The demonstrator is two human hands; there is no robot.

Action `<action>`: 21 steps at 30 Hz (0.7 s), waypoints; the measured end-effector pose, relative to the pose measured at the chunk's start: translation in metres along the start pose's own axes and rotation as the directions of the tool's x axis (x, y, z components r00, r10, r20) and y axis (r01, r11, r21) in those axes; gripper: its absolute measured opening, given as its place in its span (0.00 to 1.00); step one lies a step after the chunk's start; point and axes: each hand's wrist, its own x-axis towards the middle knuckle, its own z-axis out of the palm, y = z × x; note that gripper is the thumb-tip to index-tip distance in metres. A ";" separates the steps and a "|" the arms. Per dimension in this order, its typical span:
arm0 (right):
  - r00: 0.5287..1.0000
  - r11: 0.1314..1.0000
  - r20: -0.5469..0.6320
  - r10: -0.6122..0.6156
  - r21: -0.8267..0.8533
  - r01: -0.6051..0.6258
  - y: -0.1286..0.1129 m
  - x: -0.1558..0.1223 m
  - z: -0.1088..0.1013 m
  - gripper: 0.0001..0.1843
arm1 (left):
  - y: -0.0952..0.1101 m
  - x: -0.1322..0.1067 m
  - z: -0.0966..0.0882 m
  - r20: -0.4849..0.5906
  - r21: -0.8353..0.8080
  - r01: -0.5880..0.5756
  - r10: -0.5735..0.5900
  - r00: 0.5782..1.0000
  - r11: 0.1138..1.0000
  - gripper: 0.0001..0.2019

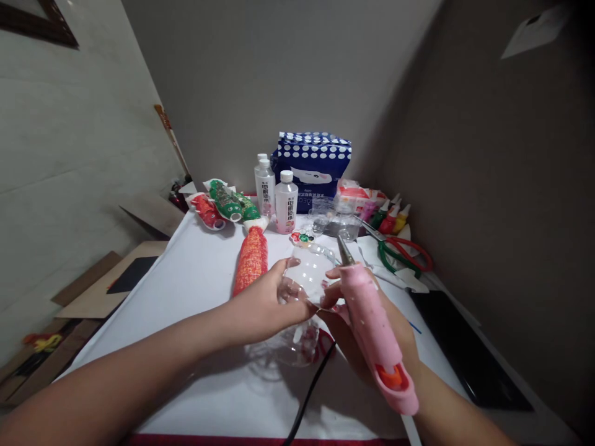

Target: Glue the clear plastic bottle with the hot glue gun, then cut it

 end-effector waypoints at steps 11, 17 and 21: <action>1.000 0.996 0.023 0.004 0.093 -0.007 -0.009 0.008 -0.002 0.06 | 0.007 0.001 -0.005 -0.023 -0.118 0.075 -0.078 0.997 0.990 0.64; 0.995 0.999 0.091 -0.045 0.031 0.042 -0.009 0.007 -0.003 0.11 | 0.008 0.002 -0.006 -0.016 -0.201 0.060 -0.065 0.998 0.978 0.58; 0.991 0.997 0.104 -0.083 0.004 0.083 -0.005 0.008 -0.001 0.13 | 0.011 -0.001 -0.008 0.036 -0.283 0.092 -0.085 0.996 0.955 0.52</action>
